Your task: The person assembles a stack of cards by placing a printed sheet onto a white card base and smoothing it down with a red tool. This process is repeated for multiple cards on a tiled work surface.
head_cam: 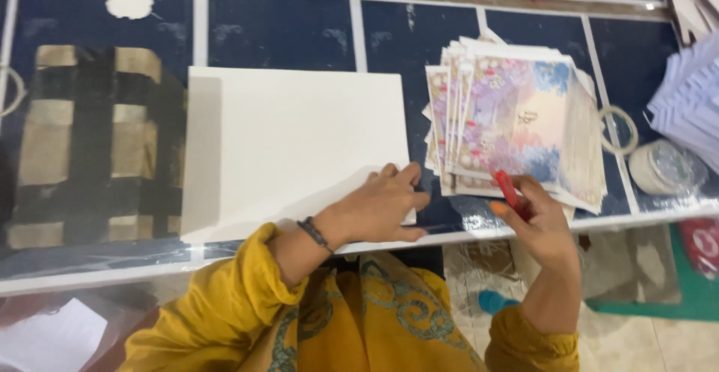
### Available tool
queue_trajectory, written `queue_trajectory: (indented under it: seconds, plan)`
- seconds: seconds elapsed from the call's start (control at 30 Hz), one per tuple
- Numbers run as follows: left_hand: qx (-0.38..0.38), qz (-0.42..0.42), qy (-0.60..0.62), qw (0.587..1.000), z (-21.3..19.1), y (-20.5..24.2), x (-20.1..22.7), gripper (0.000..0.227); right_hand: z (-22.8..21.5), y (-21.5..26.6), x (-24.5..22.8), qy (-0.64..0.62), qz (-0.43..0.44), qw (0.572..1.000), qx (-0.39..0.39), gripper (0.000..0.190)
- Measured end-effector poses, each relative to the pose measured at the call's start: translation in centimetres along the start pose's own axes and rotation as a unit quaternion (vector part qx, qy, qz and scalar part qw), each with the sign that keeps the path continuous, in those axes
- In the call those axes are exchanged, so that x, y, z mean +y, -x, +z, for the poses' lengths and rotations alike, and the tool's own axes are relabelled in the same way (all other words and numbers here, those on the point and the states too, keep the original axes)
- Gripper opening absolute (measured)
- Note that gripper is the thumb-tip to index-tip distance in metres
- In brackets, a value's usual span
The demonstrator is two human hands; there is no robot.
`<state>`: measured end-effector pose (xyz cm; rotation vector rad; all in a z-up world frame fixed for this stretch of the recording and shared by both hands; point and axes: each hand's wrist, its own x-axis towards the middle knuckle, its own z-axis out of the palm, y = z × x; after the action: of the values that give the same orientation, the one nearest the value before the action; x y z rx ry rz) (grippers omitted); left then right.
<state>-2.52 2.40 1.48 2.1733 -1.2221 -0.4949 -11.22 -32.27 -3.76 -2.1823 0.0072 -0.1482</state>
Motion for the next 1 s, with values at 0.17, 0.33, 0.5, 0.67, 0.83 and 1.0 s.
queue_trajectory:
  seconds: [0.17,0.33,0.5,0.67,0.83,1.0]
  plan:
    - [0.009,-0.145,0.053,0.988,2.9,-3.8,-1.0,0.026,1.0,-0.6,-6.0,-0.023,0.023,0.999,0.005,0.033]
    - [-0.102,-0.253,0.107,0.956,-0.1,-4.6,2.4,0.065,1.0,-0.5,-9.3,0.128,0.064,0.989,-0.047,0.04]
    - [-0.059,-0.19,0.067,0.978,-3.0,-0.2,1.4,0.022,3.7,-2.7,-12.7,0.066,0.123,0.989,-0.043,0.033]
    - [0.159,-0.229,0.242,0.929,-6.7,10.1,1.9,0.074,11.3,-4.9,-17.4,0.107,0.077,0.983,-0.127,0.056]
    - [0.319,-0.226,0.128,0.911,-4.8,16.8,-2.7,0.06,21.4,-7.3,-17.4,0.048,-0.159,0.985,-0.053,0.061]
    - [0.345,-0.307,0.08,0.883,-2.8,19.4,-6.0,0.063,25.9,-8.1,-21.2,0.103,-0.14,0.981,-0.09,0.071]
